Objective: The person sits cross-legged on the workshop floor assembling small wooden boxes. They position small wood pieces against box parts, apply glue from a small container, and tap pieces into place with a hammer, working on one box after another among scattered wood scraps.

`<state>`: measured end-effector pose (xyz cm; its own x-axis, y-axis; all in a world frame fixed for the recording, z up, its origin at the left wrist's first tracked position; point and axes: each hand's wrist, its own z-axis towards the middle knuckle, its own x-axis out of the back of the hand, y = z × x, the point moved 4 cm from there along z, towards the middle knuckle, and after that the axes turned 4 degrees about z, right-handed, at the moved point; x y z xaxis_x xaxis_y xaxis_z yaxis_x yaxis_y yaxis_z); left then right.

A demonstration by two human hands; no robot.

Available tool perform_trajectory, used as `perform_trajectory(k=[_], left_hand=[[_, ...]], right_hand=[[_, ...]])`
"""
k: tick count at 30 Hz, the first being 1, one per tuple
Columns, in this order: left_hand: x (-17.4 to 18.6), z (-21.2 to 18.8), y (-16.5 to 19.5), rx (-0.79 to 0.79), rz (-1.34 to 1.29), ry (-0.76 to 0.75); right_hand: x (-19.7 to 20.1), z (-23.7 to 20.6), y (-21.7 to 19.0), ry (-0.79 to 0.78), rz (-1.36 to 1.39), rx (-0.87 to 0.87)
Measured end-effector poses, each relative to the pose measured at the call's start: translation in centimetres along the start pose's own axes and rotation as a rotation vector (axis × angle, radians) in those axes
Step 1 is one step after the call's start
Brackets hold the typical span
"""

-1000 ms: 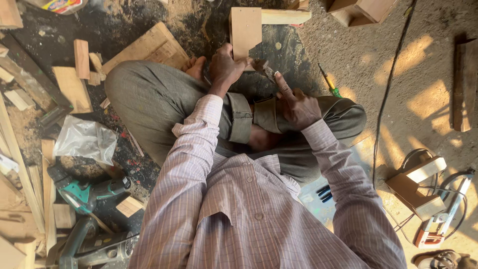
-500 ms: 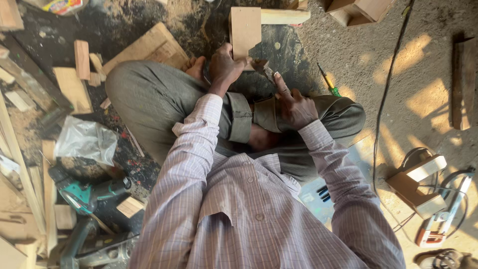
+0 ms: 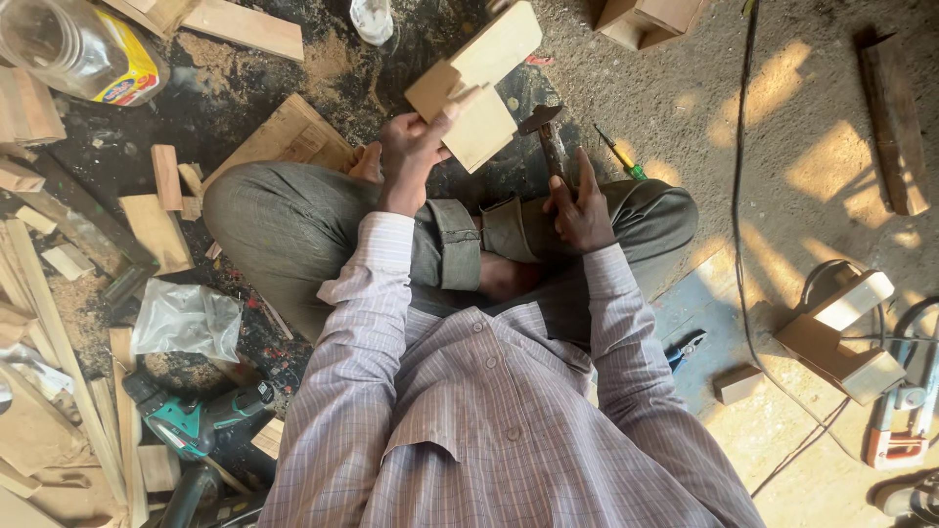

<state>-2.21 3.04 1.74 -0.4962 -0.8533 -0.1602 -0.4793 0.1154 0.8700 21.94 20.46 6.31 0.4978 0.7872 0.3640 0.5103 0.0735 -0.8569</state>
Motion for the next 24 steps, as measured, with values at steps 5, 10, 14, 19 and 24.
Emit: perform_trajectory(k=[5, 10, 14, 19, 24], left_hand=[[2.1, -0.3, -0.1, 0.285, -0.457, 0.063], [2.7, -1.2, -1.1, 0.253, -0.523, -0.006], [1.5, -1.3, 0.5, 0.214, -0.525, -0.071], [-1.7, -1.2, 3.0, 0.192, -0.582, -0.106], [-3.7, -1.1, 5.8, 0.086, -0.746, -0.176]], right_hand=[[-0.1, 2.3, 2.0, -0.151, -0.037, -0.260], [-0.4, 3.5, 1.9, -0.210, -0.363, -0.199], [-0.8, 2.8, -0.8, 0.006, -1.064, 0.065], [-3.9, 2.9, -5.1, -0.051, -0.287, 0.573], [-5.6, 6.3, -6.2, -0.031, 0.004, 0.451]])
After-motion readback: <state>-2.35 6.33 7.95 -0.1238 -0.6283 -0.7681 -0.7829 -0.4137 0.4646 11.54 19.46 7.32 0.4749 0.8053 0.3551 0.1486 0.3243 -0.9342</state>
